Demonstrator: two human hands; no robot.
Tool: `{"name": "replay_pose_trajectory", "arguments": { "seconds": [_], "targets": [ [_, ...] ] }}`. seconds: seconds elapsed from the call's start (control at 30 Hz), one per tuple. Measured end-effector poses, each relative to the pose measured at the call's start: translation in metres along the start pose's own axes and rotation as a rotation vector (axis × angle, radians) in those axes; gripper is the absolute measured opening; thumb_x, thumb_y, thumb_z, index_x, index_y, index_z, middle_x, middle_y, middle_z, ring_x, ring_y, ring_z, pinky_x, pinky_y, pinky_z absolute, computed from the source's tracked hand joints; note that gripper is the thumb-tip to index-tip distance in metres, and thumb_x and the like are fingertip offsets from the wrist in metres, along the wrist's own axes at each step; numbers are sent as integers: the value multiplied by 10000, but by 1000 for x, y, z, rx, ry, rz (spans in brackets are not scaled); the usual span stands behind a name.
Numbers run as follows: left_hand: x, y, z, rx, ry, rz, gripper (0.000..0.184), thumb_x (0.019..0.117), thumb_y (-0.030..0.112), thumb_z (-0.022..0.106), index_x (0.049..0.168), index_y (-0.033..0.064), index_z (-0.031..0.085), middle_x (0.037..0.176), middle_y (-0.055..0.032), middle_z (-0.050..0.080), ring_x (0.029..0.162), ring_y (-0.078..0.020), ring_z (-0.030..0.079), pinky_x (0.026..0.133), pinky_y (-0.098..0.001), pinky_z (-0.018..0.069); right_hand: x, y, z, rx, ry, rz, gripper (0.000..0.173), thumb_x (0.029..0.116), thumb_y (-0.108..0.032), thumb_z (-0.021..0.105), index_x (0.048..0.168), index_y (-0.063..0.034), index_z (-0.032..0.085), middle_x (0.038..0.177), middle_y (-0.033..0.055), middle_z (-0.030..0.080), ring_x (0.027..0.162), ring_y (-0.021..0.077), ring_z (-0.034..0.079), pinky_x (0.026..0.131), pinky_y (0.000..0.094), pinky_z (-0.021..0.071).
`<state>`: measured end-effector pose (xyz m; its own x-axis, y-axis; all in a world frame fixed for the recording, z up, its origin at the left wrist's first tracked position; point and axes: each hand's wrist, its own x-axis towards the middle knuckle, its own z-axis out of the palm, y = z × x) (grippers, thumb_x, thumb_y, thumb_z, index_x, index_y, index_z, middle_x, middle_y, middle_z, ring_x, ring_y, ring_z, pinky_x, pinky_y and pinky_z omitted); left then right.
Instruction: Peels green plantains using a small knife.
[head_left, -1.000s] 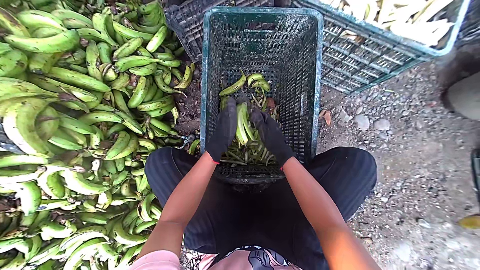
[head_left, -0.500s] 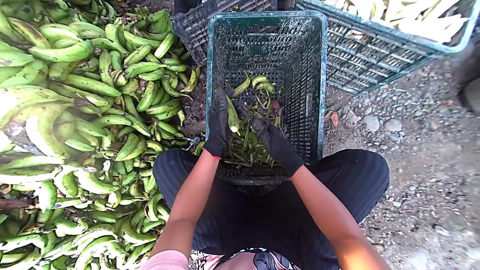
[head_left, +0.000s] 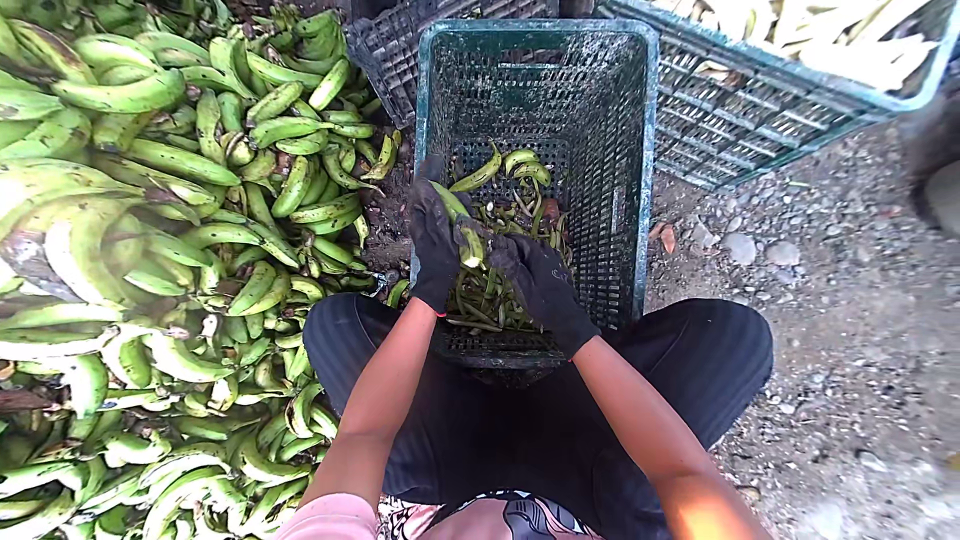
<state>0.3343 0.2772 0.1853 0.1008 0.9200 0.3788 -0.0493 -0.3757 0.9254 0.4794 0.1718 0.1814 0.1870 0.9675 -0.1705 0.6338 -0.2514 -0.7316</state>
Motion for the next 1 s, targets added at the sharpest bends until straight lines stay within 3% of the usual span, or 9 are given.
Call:
{"name": "replay_pose_trajectory", "arguments": {
  "seconds": [0.07, 0.23, 0.4, 0.5, 0.6, 0.67, 0.8, 0.87, 1.0],
  "targets": [
    [-3, 4, 1, 10, -190, -159, 613, 1110, 383, 162, 1468, -34, 431, 1342, -115, 598, 1084, -89, 625, 966, -292, 527, 9, 3, -3, -11, 47, 25, 662, 1009, -648, 396, 1438, -179, 583, 1300, 227, 621, 1211, 442, 580, 911, 691, 451],
    [-16, -8, 0, -276, -532, -637, 543, 1096, 465, 212, 1272, 72, 543, 921, -80, 664, 744, -175, 660, 610, -328, 585, 28, 20, -14, 18, 62, 40, 580, 1071, -533, 352, 1464, -160, 560, 1329, 193, 641, 1248, 395, 592, 1003, 644, 445],
    [-26, 21, 6, -188, -751, -570, 579, 1093, 441, 262, 1502, 66, 430, 1073, -46, 705, 910, -112, 680, 816, -280, 580, 33, 31, -24, 329, 130, 87, 499, 1111, -418, 346, 1419, -95, 569, 1304, 178, 651, 1215, 305, 617, 1020, 572, 457],
    [-12, 20, 7, -221, -492, -497, 620, 1079, 456, 129, 1469, 77, 427, 794, -31, 689, 657, -150, 681, 581, -307, 604, 35, 43, -27, 556, 103, 24, 648, 1056, -594, 312, 1477, -142, 509, 1324, 83, 636, 1112, 157, 641, 962, 402, 535],
    [3, 24, -1, -268, -164, -392, 596, 1089, 413, 87, 1293, 57, 518, 758, 1, 655, 656, -137, 676, 588, -310, 609, 26, 37, -19, 649, -18, 2, 633, 1075, -552, 282, 1494, -97, 415, 1091, 60, 658, 773, 124, 648, 703, 338, 579],
    [13, 17, -7, -252, 29, -279, 553, 1105, 367, 115, 1143, 45, 563, 780, -6, 652, 694, -134, 679, 633, -320, 611, 15, 26, -10, 718, -189, -4, 586, 1090, -507, 290, 1503, -104, 396, 1158, 76, 653, 688, 133, 653, 608, 318, 588],
    [26, 20, -19, -127, 231, -152, 468, 1120, 282, 204, 1317, -7, 515, 971, -74, 667, 795, -158, 683, 705, -347, 615, -15, 0, 0, 643, -425, -28, 625, 1054, -574, 370, 1446, -102, 493, 1135, 83, 691, 691, 150, 673, 609, 329, 597],
    [29, 21, -24, -85, 247, -96, 473, 1114, 285, 213, 1396, 4, 470, 999, -63, 678, 787, -141, 680, 703, -336, 611, -26, -5, 4, 660, -482, -51, 664, 1038, -585, 366, 1431, -67, 502, 886, 58, 698, 618, 130, 653, 570, 293, 580],
    [29, 20, -28, -116, 278, -50, 460, 1111, 269, 209, 1328, -8, 505, 942, -48, 682, 778, -137, 675, 710, -340, 601, -33, -5, 5, 699, -515, -109, 645, 1052, -551, 332, 1414, -46, 506, 726, 13, 637, 580, 111, 625, 559, 260, 562]
  ]
}}
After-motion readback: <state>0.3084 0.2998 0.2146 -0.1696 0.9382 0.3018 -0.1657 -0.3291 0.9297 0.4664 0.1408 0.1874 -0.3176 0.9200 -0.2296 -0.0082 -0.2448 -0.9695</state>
